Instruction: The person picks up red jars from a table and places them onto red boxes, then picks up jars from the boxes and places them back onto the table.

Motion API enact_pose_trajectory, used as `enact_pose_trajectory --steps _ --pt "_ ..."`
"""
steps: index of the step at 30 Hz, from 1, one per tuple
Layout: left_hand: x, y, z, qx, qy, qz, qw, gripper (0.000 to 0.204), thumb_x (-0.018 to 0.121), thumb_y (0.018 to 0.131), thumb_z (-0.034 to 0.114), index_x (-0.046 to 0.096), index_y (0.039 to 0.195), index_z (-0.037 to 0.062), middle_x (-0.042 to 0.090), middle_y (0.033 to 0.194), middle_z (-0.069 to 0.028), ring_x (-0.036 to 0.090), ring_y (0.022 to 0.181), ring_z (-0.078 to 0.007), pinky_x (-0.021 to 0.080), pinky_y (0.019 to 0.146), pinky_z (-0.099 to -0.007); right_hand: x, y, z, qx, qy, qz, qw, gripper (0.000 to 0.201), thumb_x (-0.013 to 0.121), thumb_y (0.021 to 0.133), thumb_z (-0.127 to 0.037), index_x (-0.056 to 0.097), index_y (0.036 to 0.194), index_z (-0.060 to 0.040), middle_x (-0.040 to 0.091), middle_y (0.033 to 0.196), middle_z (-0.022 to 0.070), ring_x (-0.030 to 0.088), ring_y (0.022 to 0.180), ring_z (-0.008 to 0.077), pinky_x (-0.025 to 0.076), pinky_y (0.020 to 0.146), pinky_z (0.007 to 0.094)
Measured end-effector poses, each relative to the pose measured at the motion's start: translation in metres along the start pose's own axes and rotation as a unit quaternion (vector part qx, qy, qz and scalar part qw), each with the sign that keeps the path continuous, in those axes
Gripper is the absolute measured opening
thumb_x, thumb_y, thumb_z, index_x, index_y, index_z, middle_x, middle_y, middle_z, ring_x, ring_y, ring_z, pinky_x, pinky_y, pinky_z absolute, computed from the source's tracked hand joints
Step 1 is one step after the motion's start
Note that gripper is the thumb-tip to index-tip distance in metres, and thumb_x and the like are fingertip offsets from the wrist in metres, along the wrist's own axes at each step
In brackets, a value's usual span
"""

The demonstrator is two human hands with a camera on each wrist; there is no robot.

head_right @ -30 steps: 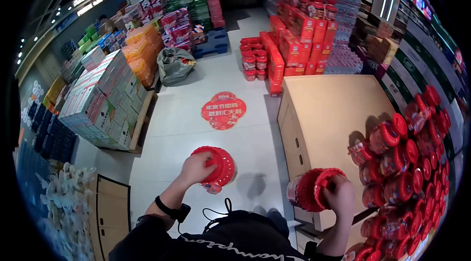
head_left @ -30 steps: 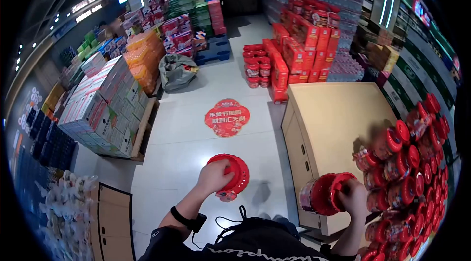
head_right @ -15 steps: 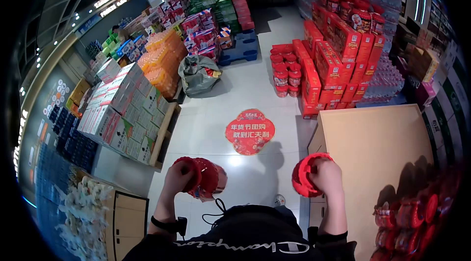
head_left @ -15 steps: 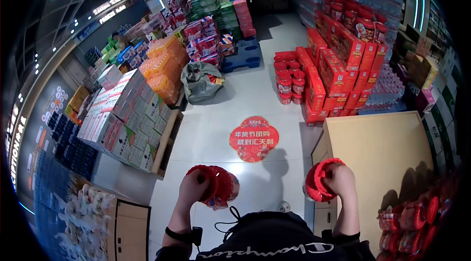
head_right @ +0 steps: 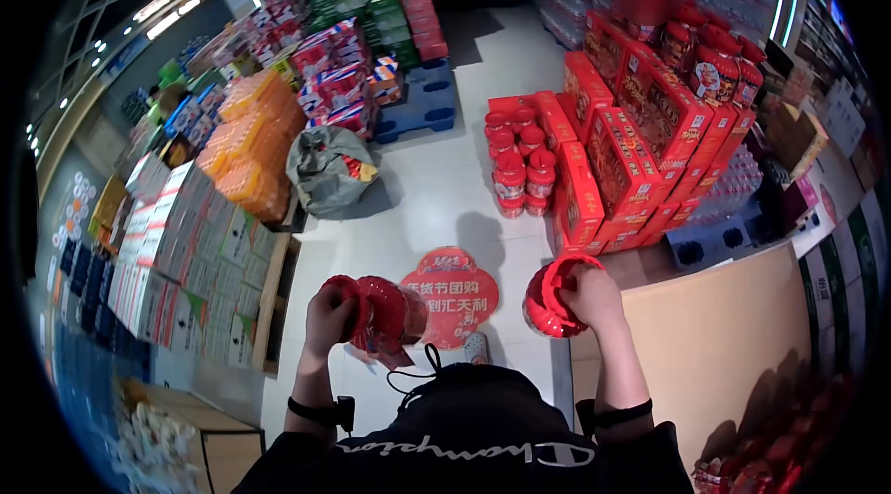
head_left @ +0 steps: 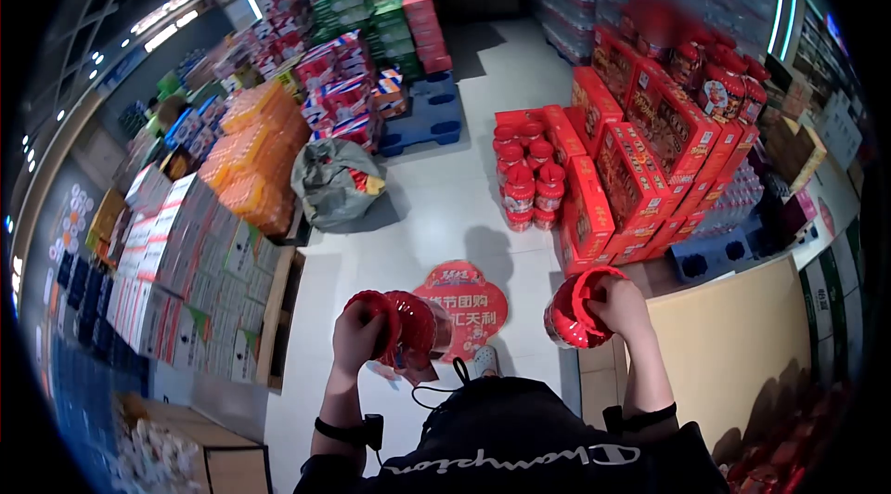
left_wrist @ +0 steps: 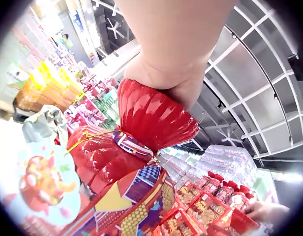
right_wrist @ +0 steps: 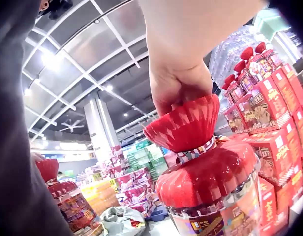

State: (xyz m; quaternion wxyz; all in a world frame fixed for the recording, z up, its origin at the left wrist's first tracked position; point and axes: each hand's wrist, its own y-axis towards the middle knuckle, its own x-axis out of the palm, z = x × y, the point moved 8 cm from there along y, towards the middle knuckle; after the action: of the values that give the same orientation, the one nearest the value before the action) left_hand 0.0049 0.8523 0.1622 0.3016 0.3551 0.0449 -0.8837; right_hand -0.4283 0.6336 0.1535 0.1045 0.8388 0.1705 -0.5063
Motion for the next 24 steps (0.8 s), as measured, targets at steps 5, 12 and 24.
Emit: enact_pose_trajectory --steps 5,12,24 --pt "0.055 0.179 0.037 0.058 0.012 -0.063 0.996 0.023 0.073 0.082 0.020 0.062 0.087 0.0004 0.067 0.078 -0.0148 0.066 0.071 -0.0299 0.051 0.065 -0.0380 0.004 0.123 0.007 0.034 0.024 -0.001 0.999 0.032 0.076 0.073 -0.025 0.070 0.093 -0.0017 0.070 0.089 0.0210 0.068 0.086 0.0378 0.055 0.077 0.0464" --pt "0.164 0.424 0.072 0.132 0.045 -0.119 0.983 0.022 0.070 0.084 0.017 0.061 0.094 -0.0004 0.068 0.084 -0.0181 0.066 0.079 -0.0355 0.052 0.071 -0.0419 0.037 0.299 0.066 0.139 0.134 -0.015 0.981 0.038 0.076 0.074 -0.030 0.070 0.099 -0.0020 0.070 0.092 0.0221 0.069 0.090 0.0370 0.054 0.080 0.0444" --pt "0.442 0.758 0.127 0.098 0.119 -0.252 0.955 0.033 0.069 0.079 0.017 0.065 0.108 0.0008 0.070 0.102 -0.0195 0.068 0.096 -0.0342 0.052 0.083 -0.0419 0.181 0.629 0.189 0.234 0.305 -0.014 0.923 0.064 0.080 0.071 -0.035 0.062 0.120 0.0025 0.068 0.111 0.0225 0.067 0.105 0.0331 0.052 0.089 0.0405"
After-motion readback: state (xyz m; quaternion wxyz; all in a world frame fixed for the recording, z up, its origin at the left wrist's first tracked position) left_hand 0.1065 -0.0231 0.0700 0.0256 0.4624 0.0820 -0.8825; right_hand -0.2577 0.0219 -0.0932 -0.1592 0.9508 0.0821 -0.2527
